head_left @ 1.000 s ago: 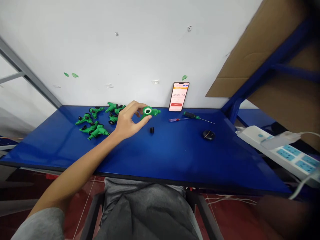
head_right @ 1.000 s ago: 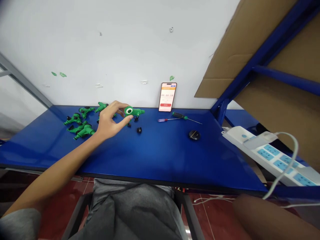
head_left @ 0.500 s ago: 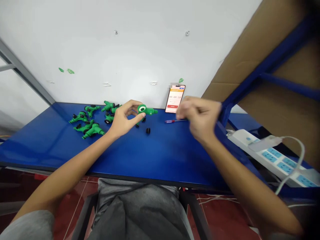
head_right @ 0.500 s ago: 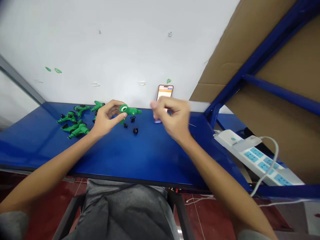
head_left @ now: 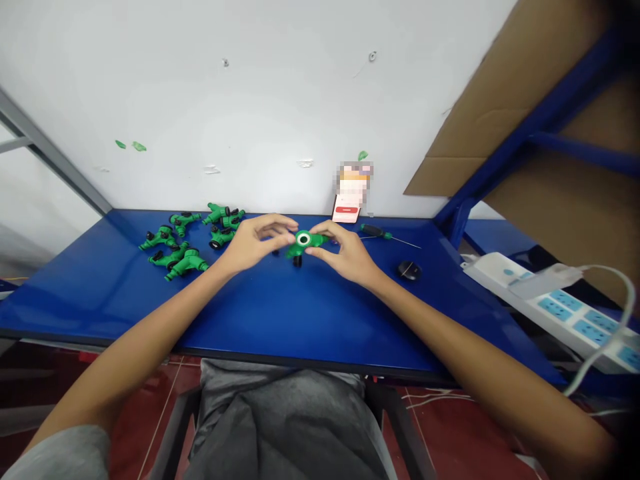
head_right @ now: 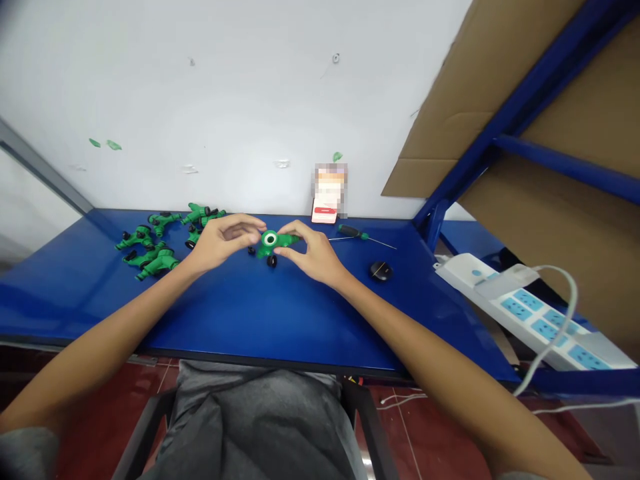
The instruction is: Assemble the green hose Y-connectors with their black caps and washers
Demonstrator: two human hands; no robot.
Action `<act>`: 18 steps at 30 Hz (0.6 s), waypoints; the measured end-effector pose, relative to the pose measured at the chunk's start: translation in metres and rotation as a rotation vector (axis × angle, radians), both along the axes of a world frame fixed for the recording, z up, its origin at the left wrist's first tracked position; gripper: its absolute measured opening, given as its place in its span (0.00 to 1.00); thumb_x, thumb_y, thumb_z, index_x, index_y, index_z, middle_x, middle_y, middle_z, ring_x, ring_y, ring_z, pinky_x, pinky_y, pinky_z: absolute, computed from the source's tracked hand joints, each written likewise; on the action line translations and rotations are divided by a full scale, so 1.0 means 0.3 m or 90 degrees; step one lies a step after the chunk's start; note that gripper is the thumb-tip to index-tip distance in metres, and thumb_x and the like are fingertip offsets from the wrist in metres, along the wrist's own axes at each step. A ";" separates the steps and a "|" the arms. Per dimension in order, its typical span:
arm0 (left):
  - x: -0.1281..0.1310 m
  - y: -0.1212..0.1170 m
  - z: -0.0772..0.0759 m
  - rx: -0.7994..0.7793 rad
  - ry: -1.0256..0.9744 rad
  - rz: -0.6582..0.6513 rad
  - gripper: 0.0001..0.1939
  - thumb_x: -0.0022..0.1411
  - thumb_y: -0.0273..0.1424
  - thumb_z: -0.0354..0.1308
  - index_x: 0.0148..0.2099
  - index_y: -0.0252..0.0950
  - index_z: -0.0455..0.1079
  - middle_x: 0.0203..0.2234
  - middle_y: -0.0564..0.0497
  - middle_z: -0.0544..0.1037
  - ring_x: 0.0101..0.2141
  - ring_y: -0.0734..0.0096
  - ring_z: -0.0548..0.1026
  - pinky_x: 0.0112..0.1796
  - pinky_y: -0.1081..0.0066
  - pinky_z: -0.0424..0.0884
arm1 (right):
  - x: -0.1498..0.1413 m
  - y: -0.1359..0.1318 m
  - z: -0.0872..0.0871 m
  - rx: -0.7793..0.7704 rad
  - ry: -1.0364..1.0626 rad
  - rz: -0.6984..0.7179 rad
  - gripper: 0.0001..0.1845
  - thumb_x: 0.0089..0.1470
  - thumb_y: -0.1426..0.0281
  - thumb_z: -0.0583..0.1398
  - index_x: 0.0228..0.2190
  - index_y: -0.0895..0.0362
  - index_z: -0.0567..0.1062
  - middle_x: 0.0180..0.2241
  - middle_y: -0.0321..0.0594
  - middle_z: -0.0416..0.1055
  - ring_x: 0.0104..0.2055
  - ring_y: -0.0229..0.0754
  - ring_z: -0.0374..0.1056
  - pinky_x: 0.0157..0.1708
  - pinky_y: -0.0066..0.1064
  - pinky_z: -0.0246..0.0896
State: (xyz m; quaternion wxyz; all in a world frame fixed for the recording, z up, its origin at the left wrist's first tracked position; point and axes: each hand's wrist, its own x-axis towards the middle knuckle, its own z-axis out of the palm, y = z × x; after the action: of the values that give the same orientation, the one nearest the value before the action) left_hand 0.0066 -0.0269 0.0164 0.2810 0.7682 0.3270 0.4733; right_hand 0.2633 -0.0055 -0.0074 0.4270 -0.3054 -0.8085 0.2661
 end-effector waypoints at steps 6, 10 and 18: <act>-0.138 0.085 0.008 0.145 0.408 0.011 0.12 0.68 0.30 0.62 0.52 0.39 0.82 0.45 0.44 0.85 0.45 0.59 0.82 0.50 0.57 0.79 | 0.025 0.058 -0.036 -0.028 0.022 -0.089 0.21 0.59 0.54 0.68 0.40 0.51 0.65 0.38 0.40 0.80 0.40 0.49 0.77 0.42 0.42 0.67; -0.148 0.100 -0.020 0.136 0.481 -0.039 0.14 0.68 0.28 0.61 0.54 0.40 0.81 0.48 0.44 0.84 0.46 0.59 0.81 0.50 0.59 0.77 | 0.023 0.062 -0.055 -0.052 -0.036 -0.092 0.20 0.61 0.59 0.67 0.46 0.50 0.65 0.40 0.39 0.81 0.40 0.49 0.77 0.46 0.45 0.67; -0.119 0.088 -0.027 0.038 0.509 -0.033 0.11 0.71 0.29 0.59 0.51 0.36 0.79 0.45 0.44 0.82 0.36 0.65 0.81 0.43 0.64 0.77 | -0.002 0.052 -0.061 0.006 -0.178 0.005 0.17 0.66 0.70 0.61 0.54 0.48 0.76 0.57 0.42 0.79 0.58 0.53 0.75 0.61 0.50 0.66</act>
State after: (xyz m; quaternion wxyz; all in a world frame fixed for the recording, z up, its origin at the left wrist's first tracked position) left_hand -0.0290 -0.0005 0.0082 0.1215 0.9075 0.3772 0.1393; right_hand 0.2628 0.0100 -0.0256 0.3106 -0.3342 -0.8625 0.2189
